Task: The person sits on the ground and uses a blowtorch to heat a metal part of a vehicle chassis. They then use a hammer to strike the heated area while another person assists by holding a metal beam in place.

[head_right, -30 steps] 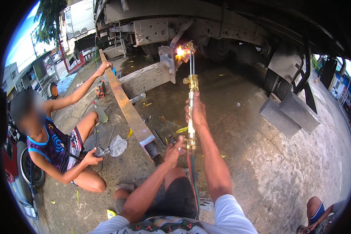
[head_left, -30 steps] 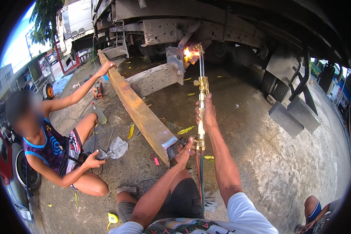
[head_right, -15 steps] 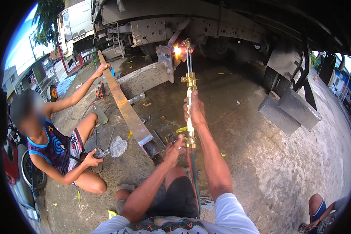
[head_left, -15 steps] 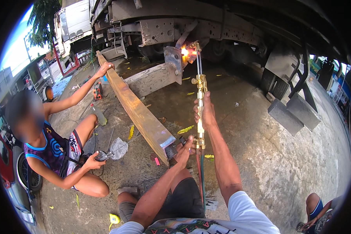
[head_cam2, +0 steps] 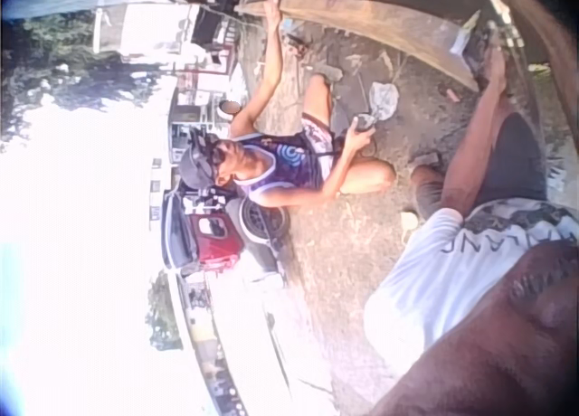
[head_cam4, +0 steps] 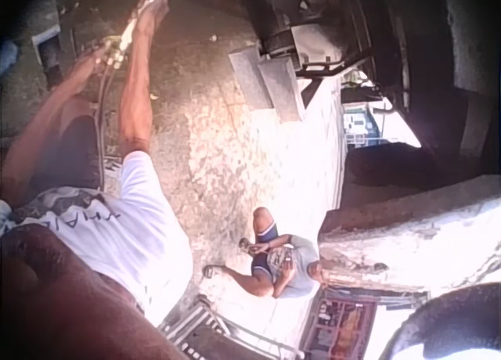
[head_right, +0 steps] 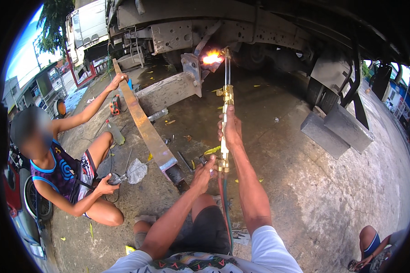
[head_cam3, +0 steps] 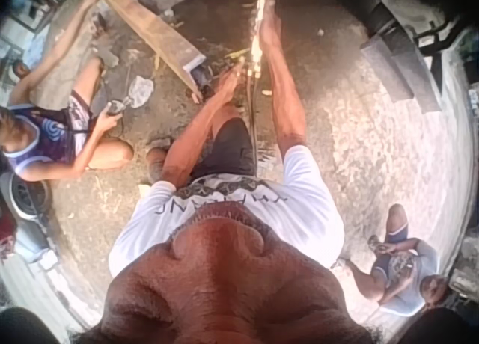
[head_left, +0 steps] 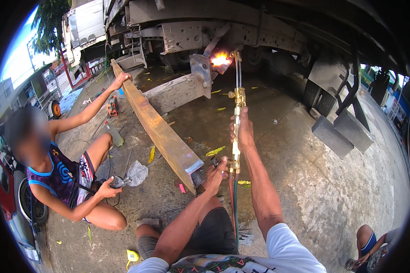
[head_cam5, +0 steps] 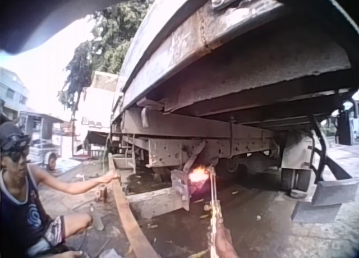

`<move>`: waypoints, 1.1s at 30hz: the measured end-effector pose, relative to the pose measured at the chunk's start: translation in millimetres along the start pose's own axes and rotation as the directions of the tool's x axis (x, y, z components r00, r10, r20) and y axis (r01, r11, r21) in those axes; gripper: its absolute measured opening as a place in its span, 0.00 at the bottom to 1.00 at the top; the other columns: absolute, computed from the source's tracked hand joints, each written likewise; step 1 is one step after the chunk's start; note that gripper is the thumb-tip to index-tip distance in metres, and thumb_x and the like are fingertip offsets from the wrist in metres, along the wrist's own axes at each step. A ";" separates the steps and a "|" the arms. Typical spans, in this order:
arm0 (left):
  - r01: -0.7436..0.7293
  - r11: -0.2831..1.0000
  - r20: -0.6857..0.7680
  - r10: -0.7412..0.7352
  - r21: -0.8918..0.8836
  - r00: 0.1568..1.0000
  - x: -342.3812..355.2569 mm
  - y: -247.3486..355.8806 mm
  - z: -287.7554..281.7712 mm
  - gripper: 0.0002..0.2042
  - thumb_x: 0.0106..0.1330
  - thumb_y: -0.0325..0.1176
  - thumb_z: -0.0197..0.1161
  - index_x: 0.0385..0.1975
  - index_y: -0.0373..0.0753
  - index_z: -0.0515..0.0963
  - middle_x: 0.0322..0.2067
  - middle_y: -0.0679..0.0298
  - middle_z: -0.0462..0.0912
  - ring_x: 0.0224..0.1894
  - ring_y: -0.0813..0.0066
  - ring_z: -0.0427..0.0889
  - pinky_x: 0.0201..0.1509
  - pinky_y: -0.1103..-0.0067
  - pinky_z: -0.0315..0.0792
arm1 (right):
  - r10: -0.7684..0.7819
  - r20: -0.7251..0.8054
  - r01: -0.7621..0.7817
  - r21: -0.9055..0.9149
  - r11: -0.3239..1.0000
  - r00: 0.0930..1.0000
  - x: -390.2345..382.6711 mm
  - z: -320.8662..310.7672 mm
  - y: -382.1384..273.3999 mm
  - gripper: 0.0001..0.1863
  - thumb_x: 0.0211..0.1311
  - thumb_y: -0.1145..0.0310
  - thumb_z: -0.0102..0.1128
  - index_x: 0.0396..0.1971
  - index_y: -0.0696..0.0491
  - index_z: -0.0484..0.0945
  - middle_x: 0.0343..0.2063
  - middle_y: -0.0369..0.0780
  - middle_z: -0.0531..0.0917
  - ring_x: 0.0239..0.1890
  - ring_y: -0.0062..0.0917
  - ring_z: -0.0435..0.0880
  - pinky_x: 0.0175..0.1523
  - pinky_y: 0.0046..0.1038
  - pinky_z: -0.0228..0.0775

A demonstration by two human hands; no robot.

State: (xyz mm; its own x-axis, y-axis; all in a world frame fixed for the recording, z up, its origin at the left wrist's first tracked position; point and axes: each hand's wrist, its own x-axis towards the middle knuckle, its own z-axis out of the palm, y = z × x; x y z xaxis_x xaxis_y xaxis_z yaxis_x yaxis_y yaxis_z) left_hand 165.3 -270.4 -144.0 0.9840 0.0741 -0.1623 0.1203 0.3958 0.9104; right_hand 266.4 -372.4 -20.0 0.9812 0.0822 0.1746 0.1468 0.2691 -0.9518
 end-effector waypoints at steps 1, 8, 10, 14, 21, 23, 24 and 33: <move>0.003 1.000 0.011 -0.002 -0.004 1.000 1.1 -0.4 -0.4 0.27 0.66 0.58 0.68 0.46 0.38 0.75 0.34 0.61 0.83 0.31 0.73 0.81 0.42 0.72 0.77 | -0.003 -0.009 0.003 -0.007 1.000 1.000 0.2 -0.1 -0.4 0.45 0.62 0.20 0.40 0.39 0.56 0.71 0.15 0.32 0.67 0.11 0.16 0.65 0.15 0.22 0.59; 0.011 0.999 0.022 -0.010 -0.047 1.000 0.9 0.4 6.1 0.25 0.66 0.59 0.67 0.40 0.39 0.76 0.30 0.66 0.79 0.29 0.77 0.78 0.36 0.77 0.74 | -0.001 -0.053 0.000 -0.017 1.000 0.999 -2.4 -2.6 -3.8 0.45 0.63 0.20 0.40 0.39 0.57 0.71 0.16 0.32 0.69 0.11 0.16 0.65 0.15 0.23 0.59; 0.001 0.999 0.013 0.000 -0.048 1.000 0.1 1.7 9.0 0.26 0.67 0.60 0.66 0.39 0.38 0.77 0.29 0.66 0.78 0.28 0.77 0.78 0.34 0.78 0.74 | -0.012 -0.066 0.011 -0.022 1.000 0.998 -1.5 -5.0 -3.1 0.45 0.63 0.20 0.40 0.39 0.57 0.71 0.16 0.33 0.69 0.11 0.16 0.65 0.15 0.23 0.59; -0.003 0.999 0.017 0.004 -0.054 1.000 -0.3 1.8 9.5 0.26 0.66 0.60 0.67 0.40 0.38 0.76 0.29 0.66 0.78 0.27 0.76 0.79 0.34 0.77 0.75 | -0.029 -0.074 0.026 -0.034 0.999 0.997 -3.4 -4.6 -4.5 0.46 0.62 0.20 0.41 0.39 0.57 0.71 0.16 0.33 0.69 0.11 0.16 0.65 0.15 0.22 0.59; 0.009 0.994 0.069 -0.001 -0.111 0.998 -5.8 4.4 10.0 0.25 0.68 0.58 0.66 0.41 0.38 0.76 0.28 0.65 0.81 0.26 0.74 0.81 0.34 0.75 0.76 | -0.013 -0.036 0.013 -0.003 1.000 0.999 -6.1 -1.3 -7.4 0.43 0.64 0.23 0.44 0.38 0.57 0.71 0.16 0.32 0.70 0.11 0.16 0.66 0.15 0.22 0.59; 0.011 0.994 0.063 -0.004 -0.112 0.998 -2.8 1.0 5.8 0.25 0.69 0.58 0.65 0.41 0.38 0.77 0.29 0.64 0.82 0.26 0.74 0.82 0.35 0.75 0.77 | -0.011 -0.024 0.011 0.012 1.000 1.000 -6.4 0.3 -8.5 0.41 0.66 0.25 0.45 0.37 0.57 0.71 0.16 0.32 0.70 0.11 0.16 0.67 0.15 0.22 0.59; 0.014 0.993 0.060 -0.007 -0.114 0.998 -3.4 1.7 5.3 0.24 0.69 0.58 0.64 0.41 0.38 0.77 0.29 0.64 0.83 0.26 0.74 0.82 0.35 0.74 0.78 | -0.008 -0.024 0.008 0.009 1.000 1.000 -7.2 0.4 -8.3 0.41 0.66 0.25 0.45 0.37 0.57 0.71 0.16 0.32 0.70 0.11 0.16 0.67 0.15 0.22 0.59; 0.112 0.989 0.130 -0.099 -0.092 0.987 -3.9 -5.1 -6.8 0.31 0.70 0.59 0.62 0.58 0.37 0.69 0.40 0.55 0.85 0.35 0.64 0.87 0.44 0.65 0.82 | -0.007 -0.004 0.007 -0.056 0.998 1.000 -14.7 -2.6 -0.1 0.46 0.62 0.20 0.40 0.40 0.57 0.71 0.16 0.33 0.70 0.11 0.16 0.66 0.15 0.22 0.60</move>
State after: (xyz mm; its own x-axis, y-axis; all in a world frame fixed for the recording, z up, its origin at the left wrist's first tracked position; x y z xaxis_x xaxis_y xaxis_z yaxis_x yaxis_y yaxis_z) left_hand 160.0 -266.5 -150.6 0.9758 -0.0853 -0.2012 0.2170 0.4842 0.8476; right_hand 252.2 -376.1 -23.1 0.9807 0.0763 0.1801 0.1601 0.2153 -0.9633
